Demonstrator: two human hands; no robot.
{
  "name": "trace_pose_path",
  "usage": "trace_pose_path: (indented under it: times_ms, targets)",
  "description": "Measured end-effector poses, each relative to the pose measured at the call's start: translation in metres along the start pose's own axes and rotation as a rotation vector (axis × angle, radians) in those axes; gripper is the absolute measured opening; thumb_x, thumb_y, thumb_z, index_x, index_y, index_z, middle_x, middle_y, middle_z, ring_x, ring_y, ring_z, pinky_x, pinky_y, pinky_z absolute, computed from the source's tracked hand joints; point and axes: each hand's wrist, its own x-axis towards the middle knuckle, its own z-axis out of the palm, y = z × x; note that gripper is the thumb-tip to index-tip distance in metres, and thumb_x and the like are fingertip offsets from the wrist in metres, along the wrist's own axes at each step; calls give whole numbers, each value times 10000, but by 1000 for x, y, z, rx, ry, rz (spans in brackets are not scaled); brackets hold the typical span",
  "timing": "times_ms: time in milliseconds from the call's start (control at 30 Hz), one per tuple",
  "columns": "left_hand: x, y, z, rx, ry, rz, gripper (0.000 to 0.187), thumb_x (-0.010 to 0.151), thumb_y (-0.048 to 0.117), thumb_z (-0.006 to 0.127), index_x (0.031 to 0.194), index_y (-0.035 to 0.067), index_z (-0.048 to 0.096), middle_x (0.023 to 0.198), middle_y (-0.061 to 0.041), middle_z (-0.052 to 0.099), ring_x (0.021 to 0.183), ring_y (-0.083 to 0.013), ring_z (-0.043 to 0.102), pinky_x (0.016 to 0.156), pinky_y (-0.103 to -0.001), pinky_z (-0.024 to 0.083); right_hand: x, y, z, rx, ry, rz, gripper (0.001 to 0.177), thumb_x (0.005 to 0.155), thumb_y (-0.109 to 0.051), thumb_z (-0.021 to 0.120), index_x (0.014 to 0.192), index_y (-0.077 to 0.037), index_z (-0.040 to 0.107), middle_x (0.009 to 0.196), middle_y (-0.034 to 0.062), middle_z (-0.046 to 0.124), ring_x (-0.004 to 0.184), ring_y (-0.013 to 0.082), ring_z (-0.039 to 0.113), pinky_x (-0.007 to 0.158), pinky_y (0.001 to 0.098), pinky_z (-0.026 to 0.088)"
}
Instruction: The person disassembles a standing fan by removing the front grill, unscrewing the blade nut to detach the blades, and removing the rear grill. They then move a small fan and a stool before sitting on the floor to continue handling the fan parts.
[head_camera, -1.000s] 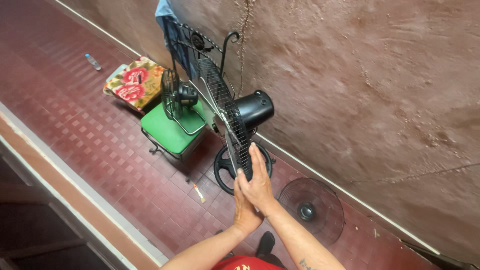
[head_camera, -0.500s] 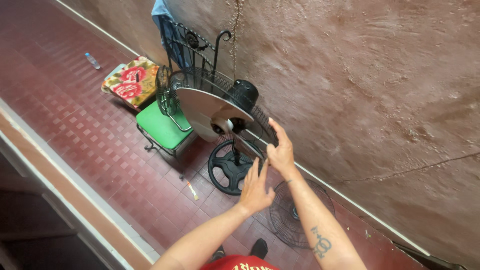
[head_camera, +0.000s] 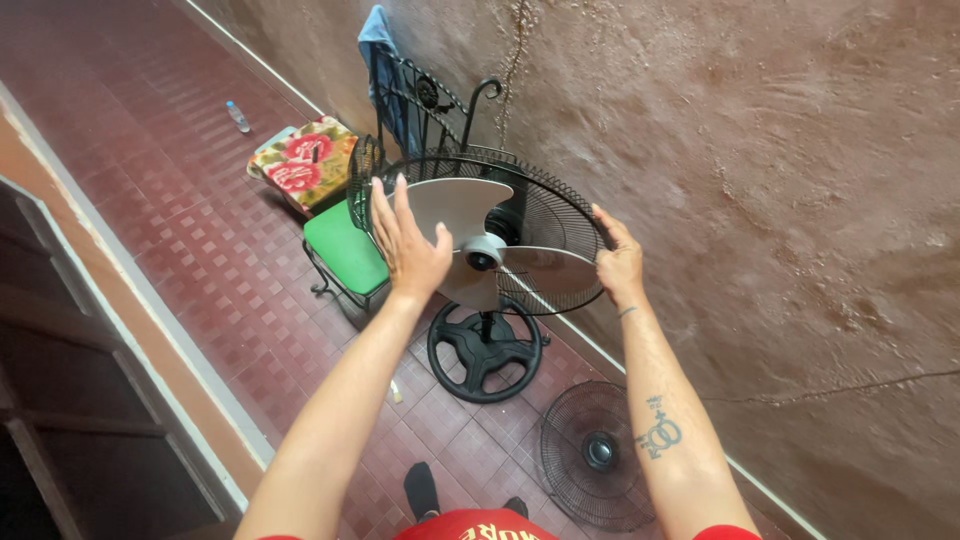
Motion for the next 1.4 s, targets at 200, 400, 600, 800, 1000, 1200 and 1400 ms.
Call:
trace_pose_path:
  times_ms: [200,400,600,800,1000,1200,1400]
  targets:
    - [31,-37,6,-24,-170,-62,883,855,222,754,1610,104,312,1495,-165,467,1421,-380,417,1212,-560,234,22,7,-15,78,45,251,803,692,226,403,1356,-128,682,1390,56,672,1225,201,619,925,281,460]
    - [0,-36,1,-30,-77,34,756,857,196,765,1540,153,444,1373,-164,497,1297,-381,460,1122,-475,378,47,38,-17,-16,78,74,856,595,256,370,1294,-83,729,1322,106,713,1266,183,633,1083,236,426]
    - [-25,-26,-12,-2,-66,168,713,853,194,768,1503,114,486,1477,-182,437,1368,-390,422,1142,-505,357,62,14,-17,-157,237,350,688,702,195,424,1182,-120,805,1084,62,787,993,163,703,884,251,509]
    - [-34,-30,-11,58,-98,181,608,831,225,797,1380,83,580,1537,-216,377,1409,-408,388,1149,-526,328,66,40,-15,-61,387,476,409,806,116,569,1080,-65,814,984,69,773,871,140,673,760,240,512]
    - [-43,-36,3,127,-70,92,353,858,269,819,1078,59,639,1545,-210,399,1398,-386,410,1116,-508,340,34,95,-50,608,300,380,604,840,83,530,1434,-19,569,1351,116,667,954,150,614,793,260,497]
    - [-48,-37,3,119,-52,101,376,864,287,816,1067,31,629,1541,-233,388,1399,-401,398,1111,-530,330,-75,102,37,121,773,365,323,982,-149,633,1251,5,542,1183,94,581,1030,153,546,936,304,471]
    - [-52,-33,-3,118,-85,63,380,896,278,799,1124,40,612,1628,-293,274,1511,-453,288,1199,-563,266,-139,93,135,346,391,774,489,970,-370,635,1302,-30,516,1125,117,667,865,164,653,670,297,516]
